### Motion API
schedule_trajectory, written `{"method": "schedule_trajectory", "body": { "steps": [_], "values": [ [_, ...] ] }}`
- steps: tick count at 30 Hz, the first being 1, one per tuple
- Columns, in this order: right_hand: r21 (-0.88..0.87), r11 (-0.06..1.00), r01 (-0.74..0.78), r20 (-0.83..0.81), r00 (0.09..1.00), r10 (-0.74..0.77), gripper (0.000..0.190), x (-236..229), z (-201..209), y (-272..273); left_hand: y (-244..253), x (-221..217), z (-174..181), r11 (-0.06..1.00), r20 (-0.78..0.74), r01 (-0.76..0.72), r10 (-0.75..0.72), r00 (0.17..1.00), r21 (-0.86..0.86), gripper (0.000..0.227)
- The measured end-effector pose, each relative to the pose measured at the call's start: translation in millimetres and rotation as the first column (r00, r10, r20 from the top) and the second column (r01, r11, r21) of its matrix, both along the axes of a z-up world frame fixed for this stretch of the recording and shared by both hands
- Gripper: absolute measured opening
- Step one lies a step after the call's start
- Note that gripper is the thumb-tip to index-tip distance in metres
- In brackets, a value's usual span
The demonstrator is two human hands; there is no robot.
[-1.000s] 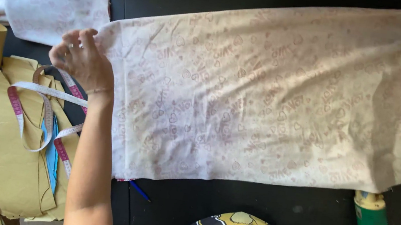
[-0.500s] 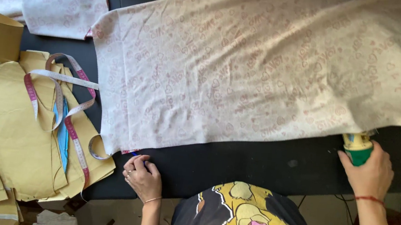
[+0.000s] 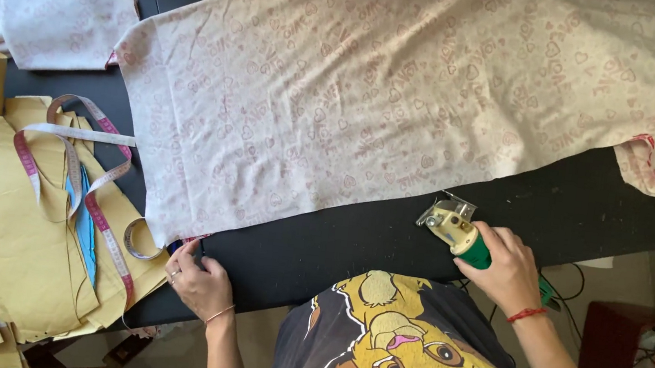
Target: The person lays out a large piece of patterned fabric on a black table and folds it. They then place a paper pattern piece onto the fabric, trace its outline with a blue pen, and use a green electric rotary cutter to cut the fabric along the traced lines.
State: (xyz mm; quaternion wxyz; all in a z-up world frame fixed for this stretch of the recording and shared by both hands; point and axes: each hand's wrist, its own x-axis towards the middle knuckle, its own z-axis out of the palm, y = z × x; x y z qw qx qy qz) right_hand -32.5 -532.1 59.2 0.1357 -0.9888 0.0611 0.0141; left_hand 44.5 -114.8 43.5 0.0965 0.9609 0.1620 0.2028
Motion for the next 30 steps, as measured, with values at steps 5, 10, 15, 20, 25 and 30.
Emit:
{"method": "schedule_trajectory", "body": {
  "steps": [5,10,15,20,25,30],
  "values": [
    [0.453,0.664,0.595,-0.332,0.804,-0.494,0.033,34,16,-37,1,20,-13,0.024,-0.208,-0.232,0.361,0.909,-0.972,0.056],
    [0.825,-0.318,0.468,-0.506,0.359,-0.784,0.016,59,-65,-162,6,23,-22,-0.635,-0.450,-0.087,0.438,0.778,-0.767,0.038],
    [0.710,-0.627,0.320,-0.701,0.410,-0.584,0.009,108,-94,-212,-20,53,-11,-0.616,-0.531,-0.210,0.400,0.747,-0.759,0.024],
    [0.743,-0.476,0.471,-0.630,0.252,-0.734,0.029,124,-105,-218,-13,60,-37,-0.060,-0.332,-0.338,0.417,0.846,-0.939,0.026],
    [0.778,-0.493,0.390,-0.617,0.326,-0.717,0.023,118,-85,-223,9,59,-48,-0.319,-0.312,-0.172,0.464,0.829,-0.932,0.013],
    [0.893,-0.316,0.320,-0.408,0.282,-0.868,0.027,129,-58,-210,37,65,-59,-0.793,-0.445,-0.022,0.318,0.838,-0.608,0.017]
  ]
}}
